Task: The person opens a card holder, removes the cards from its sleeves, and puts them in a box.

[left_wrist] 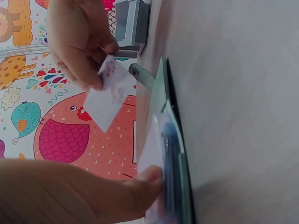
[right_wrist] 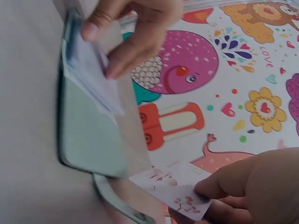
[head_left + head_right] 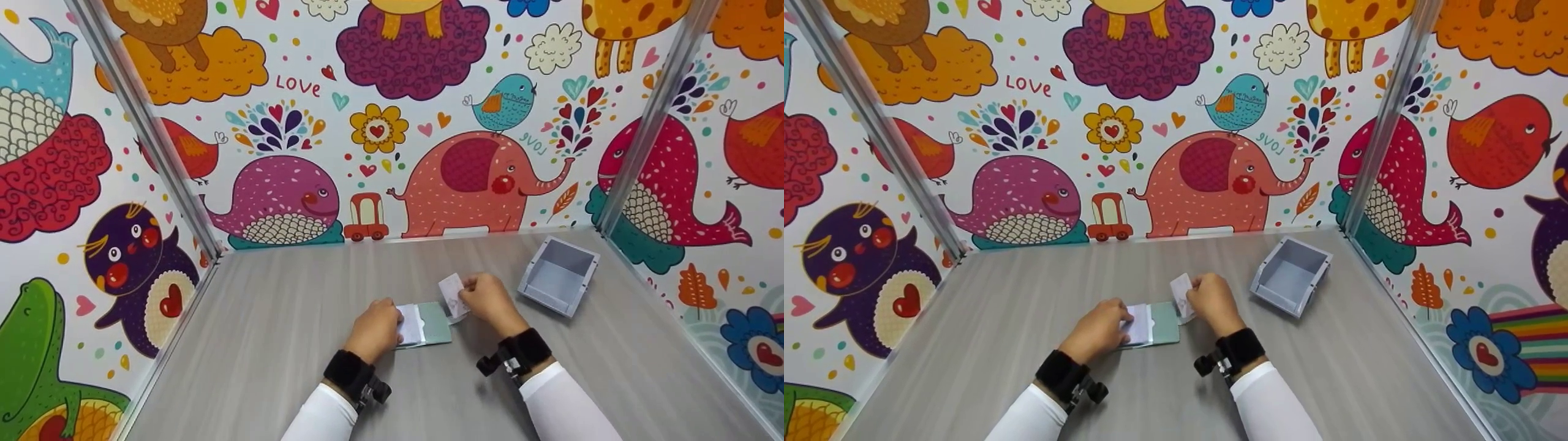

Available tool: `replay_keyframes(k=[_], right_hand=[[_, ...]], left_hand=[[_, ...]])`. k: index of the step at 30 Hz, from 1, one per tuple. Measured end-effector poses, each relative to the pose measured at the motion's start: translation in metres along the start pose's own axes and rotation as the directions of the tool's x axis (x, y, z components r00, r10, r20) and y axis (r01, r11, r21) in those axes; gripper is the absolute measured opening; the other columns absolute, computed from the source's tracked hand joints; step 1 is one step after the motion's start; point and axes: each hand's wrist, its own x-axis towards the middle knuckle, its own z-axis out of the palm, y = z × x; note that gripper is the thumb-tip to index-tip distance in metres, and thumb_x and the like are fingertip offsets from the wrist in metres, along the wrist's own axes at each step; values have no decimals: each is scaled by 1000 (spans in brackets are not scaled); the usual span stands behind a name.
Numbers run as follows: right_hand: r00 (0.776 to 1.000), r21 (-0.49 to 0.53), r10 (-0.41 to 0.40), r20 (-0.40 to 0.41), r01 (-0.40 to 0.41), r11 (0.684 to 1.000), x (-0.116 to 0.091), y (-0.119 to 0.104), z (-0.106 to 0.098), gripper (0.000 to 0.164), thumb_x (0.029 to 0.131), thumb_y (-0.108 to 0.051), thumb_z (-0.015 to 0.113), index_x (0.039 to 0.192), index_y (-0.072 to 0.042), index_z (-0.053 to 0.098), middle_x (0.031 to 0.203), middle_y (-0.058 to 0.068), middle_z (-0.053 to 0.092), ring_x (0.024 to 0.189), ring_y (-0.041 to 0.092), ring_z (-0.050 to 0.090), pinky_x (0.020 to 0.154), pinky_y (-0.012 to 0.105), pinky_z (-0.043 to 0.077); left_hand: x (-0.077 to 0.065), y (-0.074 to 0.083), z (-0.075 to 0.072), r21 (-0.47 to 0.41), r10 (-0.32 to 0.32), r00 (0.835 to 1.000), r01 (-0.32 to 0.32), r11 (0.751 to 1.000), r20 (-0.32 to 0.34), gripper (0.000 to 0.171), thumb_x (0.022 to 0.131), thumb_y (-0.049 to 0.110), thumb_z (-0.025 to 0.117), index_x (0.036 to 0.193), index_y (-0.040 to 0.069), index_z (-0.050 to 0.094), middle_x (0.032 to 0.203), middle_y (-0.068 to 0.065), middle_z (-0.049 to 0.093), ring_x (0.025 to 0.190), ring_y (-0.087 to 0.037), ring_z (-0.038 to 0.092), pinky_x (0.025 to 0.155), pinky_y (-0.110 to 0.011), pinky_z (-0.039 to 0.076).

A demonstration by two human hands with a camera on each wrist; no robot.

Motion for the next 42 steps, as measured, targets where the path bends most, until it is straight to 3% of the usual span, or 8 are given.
replay_keyframes(k=[9, 15, 21, 28, 37, 42], right_hand=[[998, -110, 11, -57, -18, 994, 3, 17, -47, 28, 96, -9, 70, 116, 6, 84, 109, 22, 84, 94, 31, 75, 88, 51, 62], [992, -163, 33, -121, -53, 985, 4, 32, -74, 28, 100, -14, 69, 114, 4, 84, 114, 23, 83, 92, 33, 74, 84, 50, 61], [980, -214, 32, -195, -74, 974, 1, 42, -97, 26, 102, -15, 69, 115, 1, 85, 115, 24, 83, 94, 37, 75, 89, 58, 60], [968, -197, 122, -219, -166, 966, -1, 54, -125, 35, 108, -18, 65, 130, 6, 79, 128, 29, 79, 105, 42, 74, 98, 62, 58], [958, -284, 70, -276, -151, 947, 0, 76, -134, 30, 101, -9, 65, 119, 8, 81, 122, 32, 80, 107, 51, 75, 97, 67, 56], [958, -313, 98, -271, -184, 932, 1, 83, -134, 31, 101, -8, 64, 122, 7, 81, 127, 33, 79, 115, 56, 74, 100, 69, 56]], left_hand=[[-2, -1, 0, -9, 7, 1000, -7, 1000, -7, 21, 85, 14, 96, 103, 7, 87, 105, -8, 70, 97, -26, 65, 87, -42, 61], [-5, -1, -1, -4, 39, 998, -39, 999, -56, 21, 79, 12, 98, 95, 7, 86, 98, -8, 68, 94, -29, 67, 83, -43, 61], [-4, 0, -2, -33, 18, 999, -19, 999, -37, 21, 80, 12, 98, 95, 6, 85, 100, -8, 68, 95, -28, 65, 84, -43, 60], [-3, 0, -1, -32, 15, 999, -17, 999, -38, 22, 81, 13, 98, 97, 6, 86, 100, -8, 68, 95, -27, 65, 85, -43, 60], [-2, 0, 0, -35, 4, 1000, -5, 999, -18, 22, 84, 14, 97, 102, 7, 87, 104, -8, 69, 97, -27, 65, 87, -42, 60], [-1, 0, -1, -28, 7, 1000, -7, 1000, -16, 21, 85, 14, 97, 101, 6, 87, 108, -10, 71, 101, -29, 66, 89, -43, 61]])
